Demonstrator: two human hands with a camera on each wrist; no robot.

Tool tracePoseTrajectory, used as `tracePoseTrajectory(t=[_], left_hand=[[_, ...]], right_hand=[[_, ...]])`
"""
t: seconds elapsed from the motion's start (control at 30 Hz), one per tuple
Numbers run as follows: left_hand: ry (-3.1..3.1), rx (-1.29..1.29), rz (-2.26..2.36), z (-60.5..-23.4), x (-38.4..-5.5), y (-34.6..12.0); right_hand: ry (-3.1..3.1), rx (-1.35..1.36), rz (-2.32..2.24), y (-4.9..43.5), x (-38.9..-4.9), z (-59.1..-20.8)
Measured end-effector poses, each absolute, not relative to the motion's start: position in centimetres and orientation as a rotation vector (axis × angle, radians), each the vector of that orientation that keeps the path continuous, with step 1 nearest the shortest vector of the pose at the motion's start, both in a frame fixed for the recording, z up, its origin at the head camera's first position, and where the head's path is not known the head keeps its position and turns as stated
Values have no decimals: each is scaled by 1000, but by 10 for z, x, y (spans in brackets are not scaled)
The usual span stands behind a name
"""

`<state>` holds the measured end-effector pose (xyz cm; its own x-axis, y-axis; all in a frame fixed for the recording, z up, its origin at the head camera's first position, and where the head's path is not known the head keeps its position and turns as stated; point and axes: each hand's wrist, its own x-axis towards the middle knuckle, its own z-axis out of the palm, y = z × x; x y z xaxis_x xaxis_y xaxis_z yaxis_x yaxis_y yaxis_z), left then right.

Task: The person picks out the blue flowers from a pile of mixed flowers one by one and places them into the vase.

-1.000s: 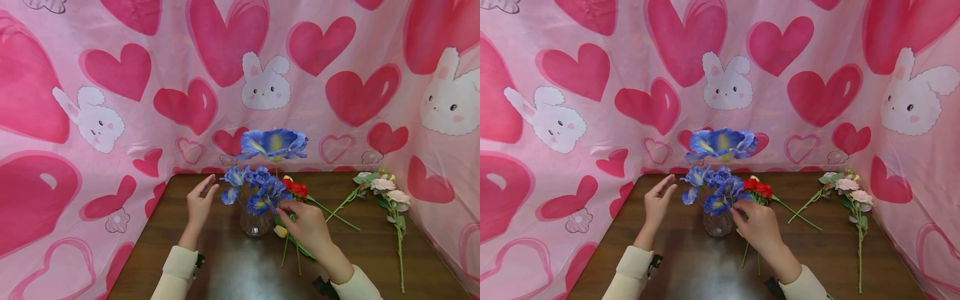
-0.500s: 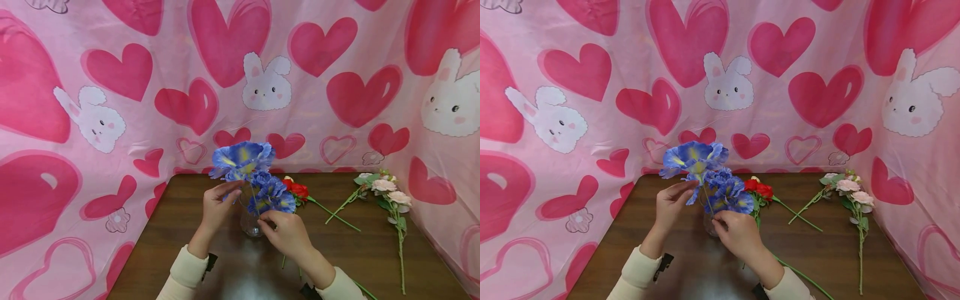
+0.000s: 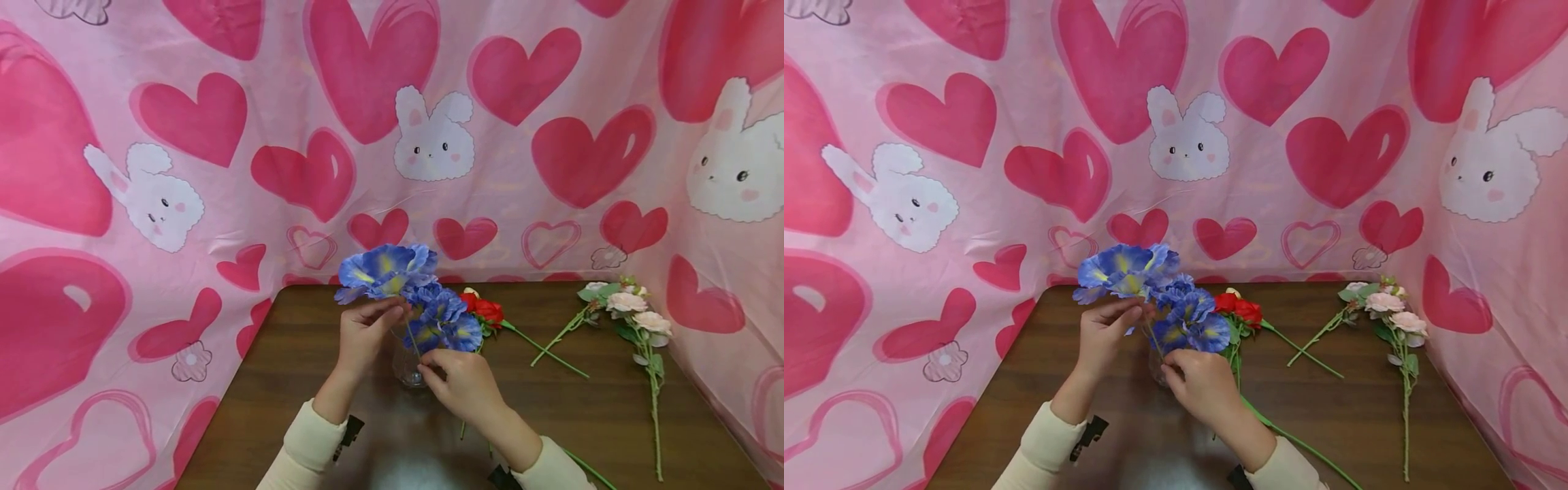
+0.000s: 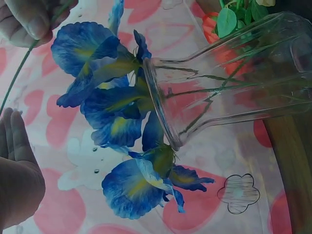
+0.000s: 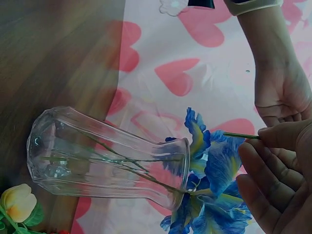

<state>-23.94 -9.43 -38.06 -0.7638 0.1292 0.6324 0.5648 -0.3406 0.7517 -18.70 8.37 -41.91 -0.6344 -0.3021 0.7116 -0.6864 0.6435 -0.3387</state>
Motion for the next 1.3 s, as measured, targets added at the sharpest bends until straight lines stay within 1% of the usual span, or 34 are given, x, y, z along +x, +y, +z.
tracePoseTrajectory(t=[0.23,0.43,0.63,0.83,0.97,1.17,1.3], left_hand=[[-1585,-846,-2204,-377,-240,-93],[-1657,-765,-2117,-368,-237,-99],[-1547,-802,-2085,-358,-238,-112],[-1494,-713,-2115,-351,-241,-119],[-1487,-701,-2092,-351,-245,-122],[-1370,-691,-2182,-356,-252,-122],[-1378,-679,-2123,-364,-256,-120]], right_hand=[[-2250,772,781,83,-188,-421],[-2265,776,833,86,-186,-421],[-2328,755,835,95,-183,-425],[-2455,739,849,105,-184,-438],[-2565,749,853,112,-188,-447],[-2775,701,930,117,-199,-463],[-2807,632,1013,116,-210,-478]])
